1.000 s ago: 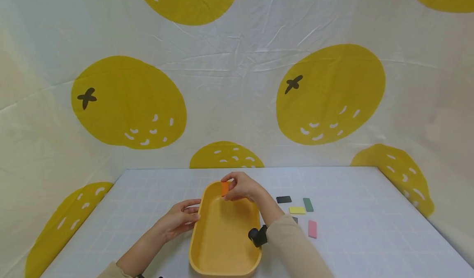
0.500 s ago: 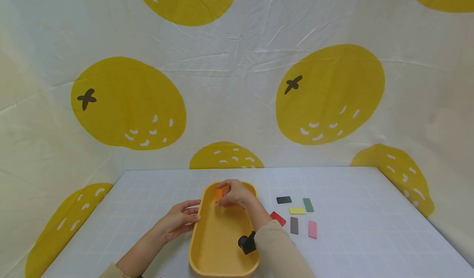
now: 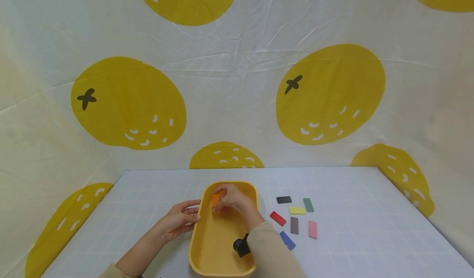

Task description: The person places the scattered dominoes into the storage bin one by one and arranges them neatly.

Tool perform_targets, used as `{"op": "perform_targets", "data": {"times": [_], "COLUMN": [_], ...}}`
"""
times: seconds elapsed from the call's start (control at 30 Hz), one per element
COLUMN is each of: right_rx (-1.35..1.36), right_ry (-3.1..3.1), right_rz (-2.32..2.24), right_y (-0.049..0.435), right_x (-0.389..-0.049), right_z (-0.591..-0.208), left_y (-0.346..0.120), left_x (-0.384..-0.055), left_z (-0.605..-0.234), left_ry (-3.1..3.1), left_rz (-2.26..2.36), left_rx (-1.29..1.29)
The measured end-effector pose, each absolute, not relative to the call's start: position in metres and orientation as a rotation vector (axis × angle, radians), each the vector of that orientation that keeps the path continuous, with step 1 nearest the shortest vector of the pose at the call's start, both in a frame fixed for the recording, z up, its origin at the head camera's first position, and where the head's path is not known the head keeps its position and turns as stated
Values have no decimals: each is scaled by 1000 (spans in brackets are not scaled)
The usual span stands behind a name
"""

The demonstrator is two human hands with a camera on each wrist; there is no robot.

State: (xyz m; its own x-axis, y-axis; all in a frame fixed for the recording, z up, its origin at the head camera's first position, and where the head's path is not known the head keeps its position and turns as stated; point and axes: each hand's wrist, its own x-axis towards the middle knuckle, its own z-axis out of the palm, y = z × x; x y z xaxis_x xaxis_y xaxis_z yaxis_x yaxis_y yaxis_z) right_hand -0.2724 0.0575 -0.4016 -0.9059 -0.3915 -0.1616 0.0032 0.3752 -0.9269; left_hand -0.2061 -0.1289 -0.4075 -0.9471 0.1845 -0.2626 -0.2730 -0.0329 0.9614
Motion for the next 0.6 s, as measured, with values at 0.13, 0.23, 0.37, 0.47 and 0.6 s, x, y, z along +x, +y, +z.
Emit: {"op": "perform_targets", "data": {"times": [0.13, 0.23, 0.37, 0.47, 0.6], "right_rx": [-345, -349, -355, -326, -259], "right_ry": [2293, 2288, 2276, 2266, 2278], "right_rz": [-1519, -1508, -1494, -1491, -1515], "right_y": [55, 54, 53, 53, 57], "right_x": [-271, -270, -269, -268, -266], "right_z": [-402, -402, -404, -404, -403], "left_y": [-129, -130, -131, -131, -130], "left_x": [-206, -205, -204, -204, -204], "left_z": [-406, -406, -406, -406, -405], "left_ry": [1937, 1943, 1945, 1936, 1911], "left_rz": [2045, 2047, 2055, 2059, 2073], "left_rx": [-80, -73, -69, -64, -67]}}
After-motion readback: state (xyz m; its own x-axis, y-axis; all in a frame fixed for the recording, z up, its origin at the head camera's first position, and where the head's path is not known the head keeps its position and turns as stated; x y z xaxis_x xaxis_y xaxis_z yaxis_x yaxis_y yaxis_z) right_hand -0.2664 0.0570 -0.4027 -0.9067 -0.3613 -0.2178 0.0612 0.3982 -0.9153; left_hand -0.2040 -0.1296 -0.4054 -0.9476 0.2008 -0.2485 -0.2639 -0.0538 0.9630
